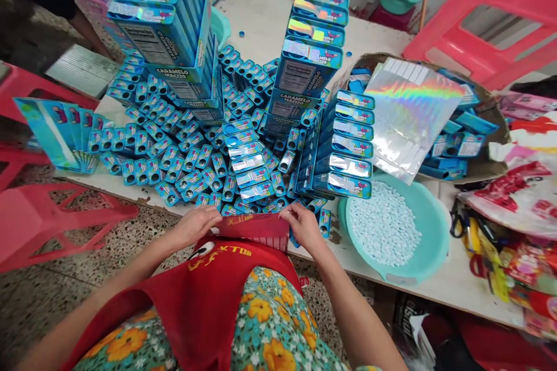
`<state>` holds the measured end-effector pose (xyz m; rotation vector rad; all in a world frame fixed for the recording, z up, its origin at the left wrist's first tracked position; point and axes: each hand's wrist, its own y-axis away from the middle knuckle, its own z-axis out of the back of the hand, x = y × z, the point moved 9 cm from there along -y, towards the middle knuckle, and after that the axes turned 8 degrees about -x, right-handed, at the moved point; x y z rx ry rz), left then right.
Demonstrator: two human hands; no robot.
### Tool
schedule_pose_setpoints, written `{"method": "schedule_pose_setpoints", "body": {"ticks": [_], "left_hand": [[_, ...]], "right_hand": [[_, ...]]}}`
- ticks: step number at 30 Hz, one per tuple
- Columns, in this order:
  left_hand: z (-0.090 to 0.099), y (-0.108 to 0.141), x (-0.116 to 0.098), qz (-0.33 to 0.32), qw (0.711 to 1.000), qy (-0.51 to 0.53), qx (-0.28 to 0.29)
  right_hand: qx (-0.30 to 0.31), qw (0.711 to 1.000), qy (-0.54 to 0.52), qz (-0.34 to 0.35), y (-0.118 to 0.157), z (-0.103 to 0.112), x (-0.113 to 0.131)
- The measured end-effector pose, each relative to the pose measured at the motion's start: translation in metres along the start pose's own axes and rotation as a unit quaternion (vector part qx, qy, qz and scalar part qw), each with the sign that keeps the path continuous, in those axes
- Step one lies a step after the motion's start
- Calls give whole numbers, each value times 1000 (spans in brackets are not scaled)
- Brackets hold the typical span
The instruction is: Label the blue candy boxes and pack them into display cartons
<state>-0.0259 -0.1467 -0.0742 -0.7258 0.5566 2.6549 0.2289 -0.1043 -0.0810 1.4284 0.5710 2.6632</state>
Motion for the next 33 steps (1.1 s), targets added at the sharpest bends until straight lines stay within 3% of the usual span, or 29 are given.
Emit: {"method": "schedule_pose_setpoints", "body": {"ticks": [6, 15, 19, 22, 24, 26, 28, 30, 31, 33], "left_hand": [[5, 16, 27, 32, 999, 2, -35], [10, 25, 49, 125, 978, 139, -89], [10, 34, 51, 147, 978, 107, -99], [14, 44, 63, 168, 978, 73, -103], [20, 49, 74, 183, 976, 49, -108], [35, 53, 80, 205, 968, -15, -147], [58, 54, 70, 215, 941, -101, -241], [70, 44, 34, 160, 927, -119, -319], [68, 33, 9, 105, 935, -91, -325], [49, 5, -48, -30, 962, -2, -273]], "right_hand": [[8, 999, -14, -32, -5, -3, -13], [-13, 997, -46, -59, -13, 0, -23], [-19, 995, -67, -66, -12, -1, -26], [11, 995, -85, -45, -9, -11, -17], [36, 994, -99, -32, -6, -19, -11], [49, 993, -106, -21, -5, -23, -5], [53, 993, -103, -11, -3, -23, 0], [55, 995, -88, 5, -1, -19, 8], [54, 995, -77, 16, 0, -16, 13], [45, 997, -43, 47, 4, -10, 25]]}}
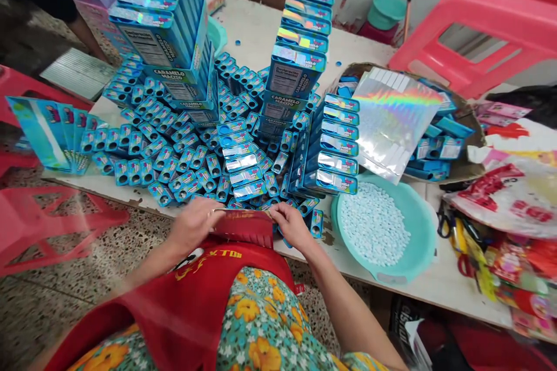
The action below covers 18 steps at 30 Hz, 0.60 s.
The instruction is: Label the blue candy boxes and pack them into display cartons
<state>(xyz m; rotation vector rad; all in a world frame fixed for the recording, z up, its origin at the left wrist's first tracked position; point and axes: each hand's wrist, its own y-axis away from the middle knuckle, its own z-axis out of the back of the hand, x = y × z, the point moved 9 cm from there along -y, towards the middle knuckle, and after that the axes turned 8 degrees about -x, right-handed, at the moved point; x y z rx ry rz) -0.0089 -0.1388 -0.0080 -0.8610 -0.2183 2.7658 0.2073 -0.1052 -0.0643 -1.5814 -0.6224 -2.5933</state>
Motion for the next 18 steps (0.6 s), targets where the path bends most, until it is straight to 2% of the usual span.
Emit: {"method": "schedule_pose_setpoints", "body": {"ticks": [2, 3, 6, 9, 12, 15, 18], "left_hand": [[-31, -13, -41, -47, 995, 57, 59], [-45, -18, -52, -47, 994, 61, 83], [-72, -27, -59, -2, 991, 43, 129], [-79, -29, -54, 21, 988, 47, 148], [-78, -30, -51, 29, 986, 51, 155], [-79, -31, -50, 38, 985, 44, 161], [-81, -32, -49, 50, 983, 52, 166]], "right_hand": [[-8, 999, 36, 34, 4, 4, 12], [-9, 998, 50, 49, 7, 4, 17], [-16, 996, 65, 67, 15, 3, 21], [-105, 985, 101, 87, 24, 11, 23], [-210, 941, 205, 170, 39, 15, 37], [-213, 893, 308, 250, 52, -1, 45], [-201, 875, 343, 276, 59, -13, 41]]}}
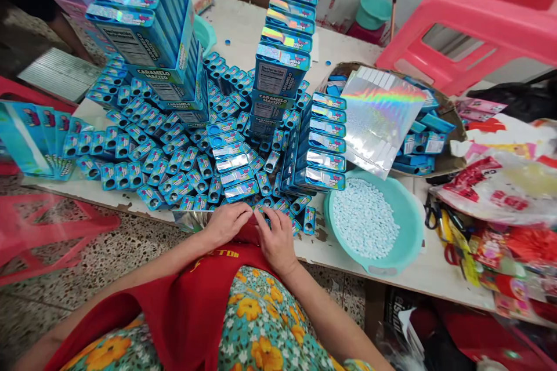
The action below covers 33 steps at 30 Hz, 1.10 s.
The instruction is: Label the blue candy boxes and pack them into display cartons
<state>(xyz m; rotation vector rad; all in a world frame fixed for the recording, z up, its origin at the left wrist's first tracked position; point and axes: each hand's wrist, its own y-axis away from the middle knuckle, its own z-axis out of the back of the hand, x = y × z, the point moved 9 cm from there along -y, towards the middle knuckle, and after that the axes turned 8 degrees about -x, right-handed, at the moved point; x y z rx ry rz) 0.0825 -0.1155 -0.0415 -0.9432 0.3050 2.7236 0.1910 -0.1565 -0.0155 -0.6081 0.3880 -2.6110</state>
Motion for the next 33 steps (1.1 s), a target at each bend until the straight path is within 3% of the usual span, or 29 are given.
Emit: {"method": "schedule_pose_setpoints", "body": {"ticks": [11, 21, 25, 28, 31, 33], "left_hand": [[3, -1, 5, 20, 1000, 23, -6], [-2, -1, 10, 27, 999, 32, -2], [-2, -4, 10, 32, 999, 2, 1], [-6, -7, 9, 23, 999, -26, 3], [-9, -5, 9, 17, 1000, -18, -5], [-1, -2, 3, 4, 998, 58, -33]], "right_hand": [[-17, 1000, 1, 25, 10, 7, 3], [25, 999, 18, 19, 16, -11, 2], [-11, 999, 0, 40, 15, 4, 7], [8, 998, -44, 42, 6, 18, 8], [34, 995, -98, -2, -12, 40, 4], [20, 990, -135, -41, -28, 59, 1]]}}
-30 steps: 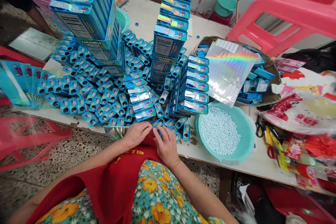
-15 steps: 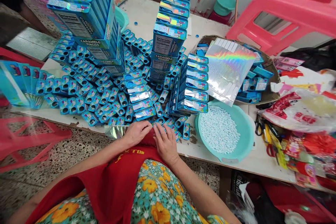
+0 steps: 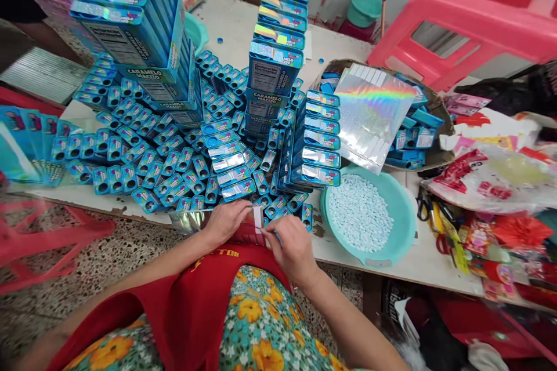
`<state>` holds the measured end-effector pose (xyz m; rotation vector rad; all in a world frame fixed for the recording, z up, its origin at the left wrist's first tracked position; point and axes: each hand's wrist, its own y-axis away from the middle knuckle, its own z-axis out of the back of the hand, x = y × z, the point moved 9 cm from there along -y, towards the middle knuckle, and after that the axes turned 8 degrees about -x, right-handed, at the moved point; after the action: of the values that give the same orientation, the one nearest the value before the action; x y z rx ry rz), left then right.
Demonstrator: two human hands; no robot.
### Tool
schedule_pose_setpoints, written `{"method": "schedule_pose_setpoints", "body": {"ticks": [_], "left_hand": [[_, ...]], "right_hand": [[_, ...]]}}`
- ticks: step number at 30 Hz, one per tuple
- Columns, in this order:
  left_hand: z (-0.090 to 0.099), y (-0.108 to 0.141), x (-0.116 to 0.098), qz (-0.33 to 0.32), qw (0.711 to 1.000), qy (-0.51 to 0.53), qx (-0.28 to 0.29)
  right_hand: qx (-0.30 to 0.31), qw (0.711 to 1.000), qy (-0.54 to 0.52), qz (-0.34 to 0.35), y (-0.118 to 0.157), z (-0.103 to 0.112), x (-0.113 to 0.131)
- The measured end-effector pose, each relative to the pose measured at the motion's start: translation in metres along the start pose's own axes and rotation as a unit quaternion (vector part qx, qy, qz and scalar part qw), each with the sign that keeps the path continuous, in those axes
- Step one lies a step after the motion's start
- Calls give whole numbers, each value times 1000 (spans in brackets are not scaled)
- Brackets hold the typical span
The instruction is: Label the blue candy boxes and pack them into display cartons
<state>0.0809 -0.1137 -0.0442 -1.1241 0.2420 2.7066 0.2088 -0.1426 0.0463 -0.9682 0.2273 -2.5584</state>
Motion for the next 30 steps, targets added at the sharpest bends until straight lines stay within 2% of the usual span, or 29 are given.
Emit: {"method": "schedule_pose_setpoints", "body": {"ticks": [2, 4, 7, 9, 11, 15, 19, 23, 25, 30], "left_hand": [[15, 4, -14, -24, 990, 135, -22], [30, 7, -28, -28, 962, 271, -11], [45, 6, -30, 54, 939, 339, 28], [58, 0, -17, 118, 941, 318, 18], [77, -10, 1, 144, 943, 301, -11], [117, -39, 43, 151, 935, 313, -66], [145, -70, 73, 130, 935, 315, -99], [147, -88, 90, 128, 940, 298, -108], [139, -93, 97, 138, 938, 298, -112], [112, -98, 113, 167, 911, 350, -138]], "right_hand": [[-17, 998, -45, -37, -16, 15, 3], [-22, 993, -90, -74, -32, 19, 6], [-29, 980, -149, -126, -57, 5, 5], [-43, 970, -183, -155, -75, -13, 2], [-61, 962, -204, -171, -96, -33, -1], [-109, 968, -171, -149, -146, -60, -5], [-100, 980, -105, -136, -191, -83, -11], [-76, 984, -60, -153, -212, -100, -22], [-64, 984, -36, -161, -215, -107, -27], [-58, 983, -19, -174, -214, -115, -33]]}}
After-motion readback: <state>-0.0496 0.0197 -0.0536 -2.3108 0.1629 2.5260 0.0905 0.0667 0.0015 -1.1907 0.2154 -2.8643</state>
